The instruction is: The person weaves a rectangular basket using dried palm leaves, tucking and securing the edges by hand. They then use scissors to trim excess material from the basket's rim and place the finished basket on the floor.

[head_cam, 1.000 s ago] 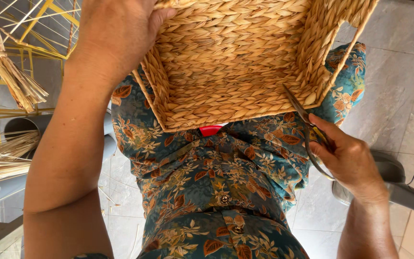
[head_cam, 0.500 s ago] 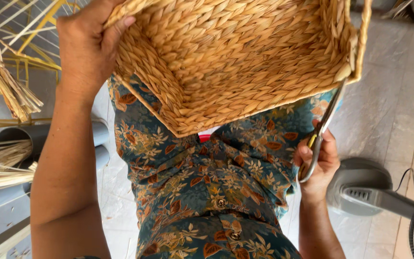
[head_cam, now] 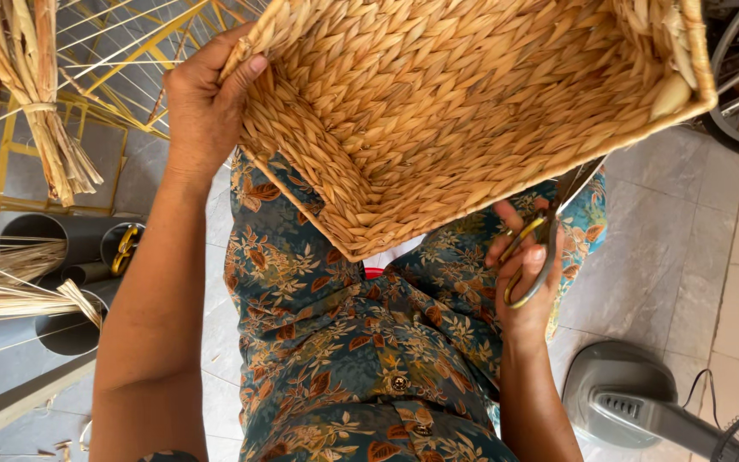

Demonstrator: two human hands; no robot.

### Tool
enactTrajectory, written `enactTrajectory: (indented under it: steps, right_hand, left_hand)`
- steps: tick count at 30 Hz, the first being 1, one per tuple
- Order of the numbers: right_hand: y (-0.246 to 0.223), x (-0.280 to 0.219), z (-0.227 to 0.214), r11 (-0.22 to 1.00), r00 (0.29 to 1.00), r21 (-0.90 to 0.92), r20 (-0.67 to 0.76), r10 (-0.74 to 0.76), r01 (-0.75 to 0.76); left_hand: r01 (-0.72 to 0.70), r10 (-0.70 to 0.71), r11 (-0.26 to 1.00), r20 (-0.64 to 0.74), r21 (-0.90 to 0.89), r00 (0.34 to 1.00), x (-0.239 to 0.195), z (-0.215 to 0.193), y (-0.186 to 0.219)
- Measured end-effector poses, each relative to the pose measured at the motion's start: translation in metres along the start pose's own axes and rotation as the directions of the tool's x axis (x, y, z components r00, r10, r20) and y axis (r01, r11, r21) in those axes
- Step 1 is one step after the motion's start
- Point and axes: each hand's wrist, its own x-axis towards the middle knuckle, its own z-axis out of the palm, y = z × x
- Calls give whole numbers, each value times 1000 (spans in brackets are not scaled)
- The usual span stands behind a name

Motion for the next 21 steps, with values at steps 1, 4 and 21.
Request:
enactTrajectory:
  steps: [1, 4, 21]
  right_hand:
    - [2, 5, -1, 1000, 1000, 17, 25, -2, 1]
    - [13, 19, -5, 992, 997, 126, 68, -22, 14]
    - [59, 138, -64, 990, 966, 129, -257, -26, 61]
  left_hand:
    - [10, -10, 999, -13, -34, 1000, -2, 4, 1]
    - [21, -24, 998, -51, -51, 998, -11, 20, 8]
    - [-33, 34, 999, -49, 25, 998, -67, 177, 45]
